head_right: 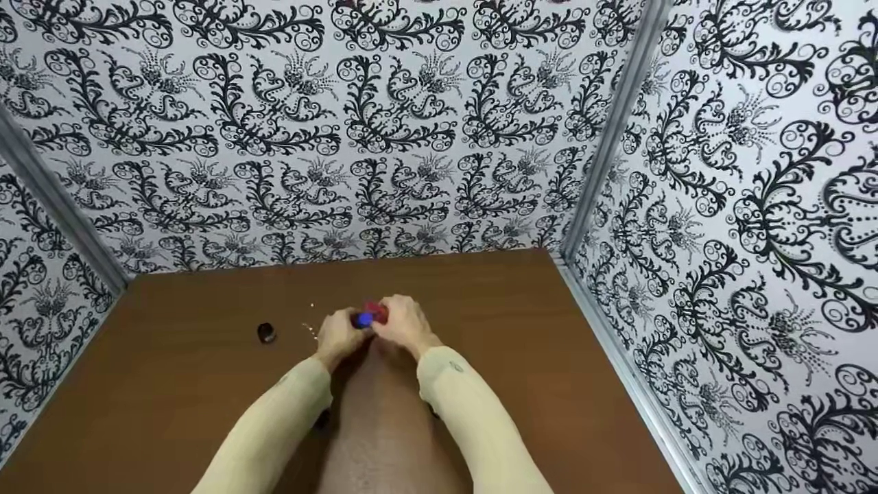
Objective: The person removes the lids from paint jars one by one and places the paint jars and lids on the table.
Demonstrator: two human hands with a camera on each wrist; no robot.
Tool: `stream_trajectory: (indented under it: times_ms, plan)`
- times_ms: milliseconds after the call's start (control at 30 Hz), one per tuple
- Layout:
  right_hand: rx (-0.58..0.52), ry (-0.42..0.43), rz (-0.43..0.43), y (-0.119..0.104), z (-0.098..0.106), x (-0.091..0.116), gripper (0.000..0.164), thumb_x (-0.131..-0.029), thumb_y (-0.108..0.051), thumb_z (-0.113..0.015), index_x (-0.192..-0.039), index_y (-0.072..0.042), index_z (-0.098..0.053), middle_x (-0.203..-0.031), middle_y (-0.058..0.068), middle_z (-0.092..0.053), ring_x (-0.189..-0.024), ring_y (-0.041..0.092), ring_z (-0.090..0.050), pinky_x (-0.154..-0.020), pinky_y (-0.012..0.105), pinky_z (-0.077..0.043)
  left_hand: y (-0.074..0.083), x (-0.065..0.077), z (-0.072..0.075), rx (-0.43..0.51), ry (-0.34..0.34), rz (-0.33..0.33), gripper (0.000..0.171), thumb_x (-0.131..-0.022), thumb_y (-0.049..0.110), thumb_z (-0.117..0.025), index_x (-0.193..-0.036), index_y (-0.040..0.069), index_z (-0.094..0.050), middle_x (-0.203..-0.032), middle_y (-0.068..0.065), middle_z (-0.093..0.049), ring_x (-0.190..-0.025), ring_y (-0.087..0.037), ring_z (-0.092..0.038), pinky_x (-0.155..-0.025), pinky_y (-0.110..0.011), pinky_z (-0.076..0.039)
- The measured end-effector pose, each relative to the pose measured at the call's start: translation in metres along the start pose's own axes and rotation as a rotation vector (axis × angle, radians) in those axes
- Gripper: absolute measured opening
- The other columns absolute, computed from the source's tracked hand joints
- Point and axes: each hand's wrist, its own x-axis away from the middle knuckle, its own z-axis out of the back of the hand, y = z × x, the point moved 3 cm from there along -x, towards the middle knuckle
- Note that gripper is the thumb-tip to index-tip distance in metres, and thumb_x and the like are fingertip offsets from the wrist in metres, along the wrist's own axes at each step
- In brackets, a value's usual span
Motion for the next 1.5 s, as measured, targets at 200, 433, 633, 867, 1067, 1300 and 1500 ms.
stream_trajectory:
  times_ms: [200, 433, 633, 867, 1067, 1300, 1500]
  plan:
    - [-0.013, -0.007, -0.015, -0.001, 0.000, 0.002, 0.036, -0.091, -0.020, -0.089, -0.120, 0.000, -0.082, -0.109, 0.015, -0.081, -0.101, 0.035, -0.076, -0.095, 0.055, -0.063, -0.001, 0.002, 0.001, -0.004, 0.013, -0.021, 0.036, -0.087, 0.031, -0.095, -0.116, 0.012, -0.085, -0.119, -0.012, -0.086, -0.116, -0.044, -0.074, -0.098, -0.061, -0.062]
    - [-0.036, -0.008, -0.037, 0.003, 0.000, 0.001, 0.036, -0.093, -0.022, -0.089, -0.122, -0.002, -0.082, -0.113, 0.018, -0.082, -0.105, 0.037, -0.076, -0.098, 0.056, -0.062, -0.002, 0.003, 0.003, 0.027, 0.002, -0.026, 0.034, -0.088, 0.028, -0.094, -0.116, 0.010, -0.084, -0.118, -0.012, -0.086, -0.116, -0.042, -0.077, -0.100, -0.058, -0.063]
    - [-0.060, -0.004, -0.049, 0.001, 0.004, 0.000, 0.035, -0.092, -0.021, -0.089, -0.120, -0.001, -0.082, -0.116, 0.019, -0.083, -0.107, 0.036, -0.075, -0.099, 0.055, -0.061, -0.006, 0.001, 0.009, 0.068, -0.016, -0.076, 0.034, -0.088, 0.028, -0.094, -0.113, 0.007, -0.083, -0.112, -0.014, -0.086, -0.107, -0.039, -0.081, -0.098, -0.056, -0.063]
    - [-0.066, -0.014, -0.045, -0.009, 0.011, -0.001, 0.037, -0.092, -0.022, -0.087, -0.122, 0.000, -0.081, -0.115, 0.022, -0.082, -0.103, 0.037, -0.075, -0.093, 0.052, -0.061, -0.009, 0.004, 0.019, 0.088, -0.016, -0.101, 0.036, -0.084, 0.029, -0.096, -0.109, 0.006, -0.083, -0.111, -0.016, -0.086, -0.105, -0.039, -0.080, -0.097, -0.056, -0.063]
    - [-0.082, 0.007, -0.044, -0.014, 0.019, -0.003, 0.039, -0.093, -0.023, -0.087, -0.125, -0.001, -0.080, -0.120, 0.022, -0.082, -0.109, 0.041, -0.076, -0.097, 0.053, -0.062, -0.002, 0.005, 0.028, 0.137, -0.032, -0.123, 0.036, -0.084, 0.029, -0.095, -0.112, 0.008, -0.084, -0.112, -0.012, -0.086, -0.105, -0.035, -0.080, -0.098, -0.054, -0.063]
    - [-0.088, 0.033, -0.052, -0.017, 0.024, -0.003, 0.039, -0.094, -0.025, -0.088, -0.124, -0.002, -0.081, -0.121, 0.021, -0.083, -0.110, 0.040, -0.077, -0.096, 0.051, -0.063, 0.010, 0.017, 0.032, 0.224, -0.073, -0.192, 0.038, -0.085, 0.029, -0.094, -0.115, 0.008, -0.085, -0.109, -0.010, -0.087, -0.102, -0.031, -0.080, -0.096, -0.050, -0.063]
    - [-0.092, 0.031, 0.005, -0.026, 0.028, 0.001, 0.036, -0.093, -0.025, -0.089, -0.120, -0.002, -0.083, -0.114, 0.020, -0.083, -0.101, 0.034, -0.077, -0.093, 0.051, -0.063, 0.014, 0.029, 0.041, 0.244, -0.053, -0.273, 0.040, -0.085, 0.032, -0.094, -0.115, 0.008, -0.084, -0.103, -0.010, -0.087, -0.095, -0.026, -0.080, -0.088, -0.046, -0.064]
